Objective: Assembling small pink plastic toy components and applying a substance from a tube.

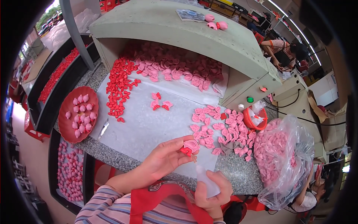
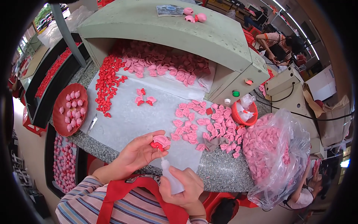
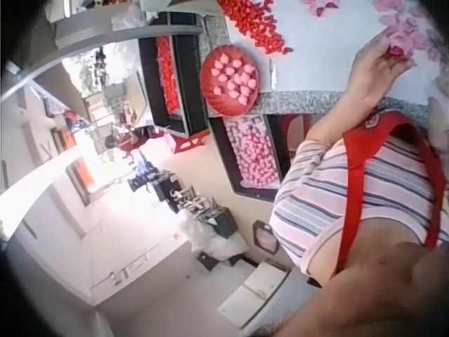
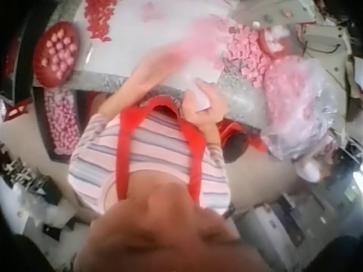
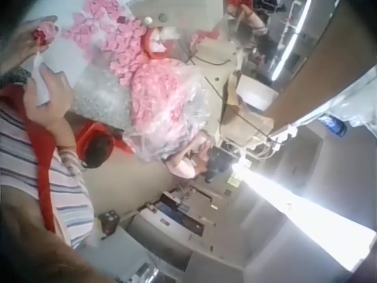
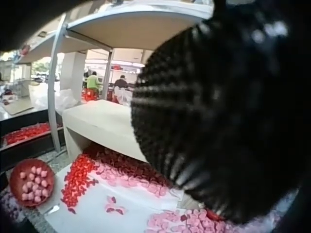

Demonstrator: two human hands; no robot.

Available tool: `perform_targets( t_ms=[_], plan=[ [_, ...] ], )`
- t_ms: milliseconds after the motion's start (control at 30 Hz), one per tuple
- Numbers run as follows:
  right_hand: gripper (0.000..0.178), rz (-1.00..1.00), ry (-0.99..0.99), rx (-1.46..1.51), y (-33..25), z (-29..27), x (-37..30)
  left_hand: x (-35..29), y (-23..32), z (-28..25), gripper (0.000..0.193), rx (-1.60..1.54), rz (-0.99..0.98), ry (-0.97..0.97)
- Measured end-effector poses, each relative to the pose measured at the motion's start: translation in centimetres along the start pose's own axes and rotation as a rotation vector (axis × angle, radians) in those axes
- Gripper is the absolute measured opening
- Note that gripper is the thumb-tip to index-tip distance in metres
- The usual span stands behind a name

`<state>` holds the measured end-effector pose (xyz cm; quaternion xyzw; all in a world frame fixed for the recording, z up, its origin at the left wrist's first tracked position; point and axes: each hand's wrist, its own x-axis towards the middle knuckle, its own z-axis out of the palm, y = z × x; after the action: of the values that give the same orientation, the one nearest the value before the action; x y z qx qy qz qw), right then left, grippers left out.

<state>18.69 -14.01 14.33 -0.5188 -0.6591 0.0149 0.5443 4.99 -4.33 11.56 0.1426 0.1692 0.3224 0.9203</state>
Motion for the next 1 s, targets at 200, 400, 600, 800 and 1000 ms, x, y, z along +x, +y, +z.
perform_targets(
  t_ms=[200, 400, 600, 800, 1000],
  plan=[
    [0.03, 0.008, 0.015, -0.032, -0.13, 0.85, 0.42, -0.21, 0.08, 0.3, 0.043, 0.075, 0.03, 0.045],
    [0.03, 0.005, 0.001, -0.045, -0.08, 0.68, 0.46, -0.11, -0.11, 0.48, 0.04, 0.033, 0.021, 0.044],
    [0.029, 0.011, 0.012, -0.02, 0.06, 0.6, 0.48, -0.11, -0.26, 0.65, 0.037, 0.039, 0.031, 0.042],
    [0.028, -0.011, 0.014, -0.033, -0.06, 0.7, 0.57, -0.25, -0.39, 0.49, 0.038, 0.039, 0.017, 0.031],
    [0.024, 0.059, -0.022, -0.043, -0.61, -0.05, 0.63, -0.19, -0.8, 0.77, 0.04, 0.044, -0.008, 0.023]
  ],
)
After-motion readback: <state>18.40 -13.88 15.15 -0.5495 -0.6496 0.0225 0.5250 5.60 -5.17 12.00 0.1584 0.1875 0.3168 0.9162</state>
